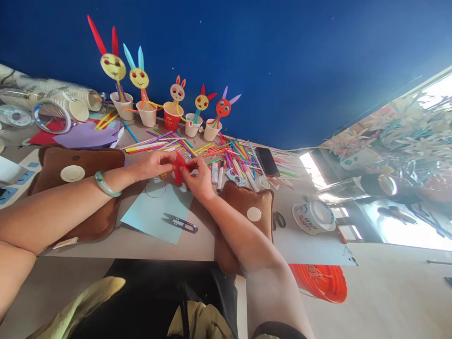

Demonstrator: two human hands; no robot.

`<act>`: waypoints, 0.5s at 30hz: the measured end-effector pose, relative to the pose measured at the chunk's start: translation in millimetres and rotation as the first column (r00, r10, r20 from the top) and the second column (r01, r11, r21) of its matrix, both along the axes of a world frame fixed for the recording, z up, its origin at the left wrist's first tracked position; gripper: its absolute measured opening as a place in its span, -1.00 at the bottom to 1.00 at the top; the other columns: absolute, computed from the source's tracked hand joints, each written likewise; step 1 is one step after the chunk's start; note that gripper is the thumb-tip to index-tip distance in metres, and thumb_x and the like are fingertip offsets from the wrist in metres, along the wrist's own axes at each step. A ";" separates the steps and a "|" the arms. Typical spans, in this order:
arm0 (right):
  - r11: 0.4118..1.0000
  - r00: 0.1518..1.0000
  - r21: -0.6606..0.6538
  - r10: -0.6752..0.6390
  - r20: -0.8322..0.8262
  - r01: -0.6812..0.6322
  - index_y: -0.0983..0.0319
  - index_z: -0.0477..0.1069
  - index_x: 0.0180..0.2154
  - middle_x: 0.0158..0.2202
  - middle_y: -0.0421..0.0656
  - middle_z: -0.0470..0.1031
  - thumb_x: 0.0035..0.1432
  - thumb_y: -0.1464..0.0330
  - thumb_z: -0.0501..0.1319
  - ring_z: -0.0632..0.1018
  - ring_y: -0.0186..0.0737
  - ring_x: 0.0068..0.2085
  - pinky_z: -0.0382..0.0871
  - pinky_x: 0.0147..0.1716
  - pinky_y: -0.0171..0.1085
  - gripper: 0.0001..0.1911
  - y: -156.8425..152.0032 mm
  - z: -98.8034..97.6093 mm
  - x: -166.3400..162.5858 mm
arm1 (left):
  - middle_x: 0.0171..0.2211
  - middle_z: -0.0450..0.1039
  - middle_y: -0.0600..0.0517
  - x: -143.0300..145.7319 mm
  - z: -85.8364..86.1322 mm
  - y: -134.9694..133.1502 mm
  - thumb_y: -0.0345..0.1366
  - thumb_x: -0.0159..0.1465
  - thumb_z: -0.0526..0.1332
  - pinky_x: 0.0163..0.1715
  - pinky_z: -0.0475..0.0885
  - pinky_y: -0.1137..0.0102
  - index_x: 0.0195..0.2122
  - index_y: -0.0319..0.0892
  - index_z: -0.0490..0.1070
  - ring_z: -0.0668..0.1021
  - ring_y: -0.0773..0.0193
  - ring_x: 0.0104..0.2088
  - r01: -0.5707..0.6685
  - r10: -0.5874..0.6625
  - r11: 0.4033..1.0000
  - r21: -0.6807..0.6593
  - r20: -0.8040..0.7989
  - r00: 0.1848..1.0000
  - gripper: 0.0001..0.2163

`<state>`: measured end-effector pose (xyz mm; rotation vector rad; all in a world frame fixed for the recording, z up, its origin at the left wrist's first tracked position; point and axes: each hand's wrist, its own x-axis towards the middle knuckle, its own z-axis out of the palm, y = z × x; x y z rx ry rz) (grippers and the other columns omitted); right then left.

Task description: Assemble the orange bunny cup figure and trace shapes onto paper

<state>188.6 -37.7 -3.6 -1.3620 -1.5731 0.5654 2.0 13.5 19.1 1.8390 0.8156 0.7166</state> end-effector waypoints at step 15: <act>0.999 0.996 -0.034 0.042 0.076 -0.039 0.16 0.30 -0.38 -0.40 -0.21 0.49 0.06 0.30 0.24 0.48 -0.23 -0.36 0.39 -0.31 -0.24 -0.88 -4.1 -1.7 -2.3 | -0.54 0.38 0.13 0.5 -8.8 8.0 -0.29 0.06 0.20 -0.44 0.32 0.45 -0.50 -0.17 0.36 0.41 0.36 -0.49 -0.244 0.244 0.970 0.019 -0.011 0.970 -0.93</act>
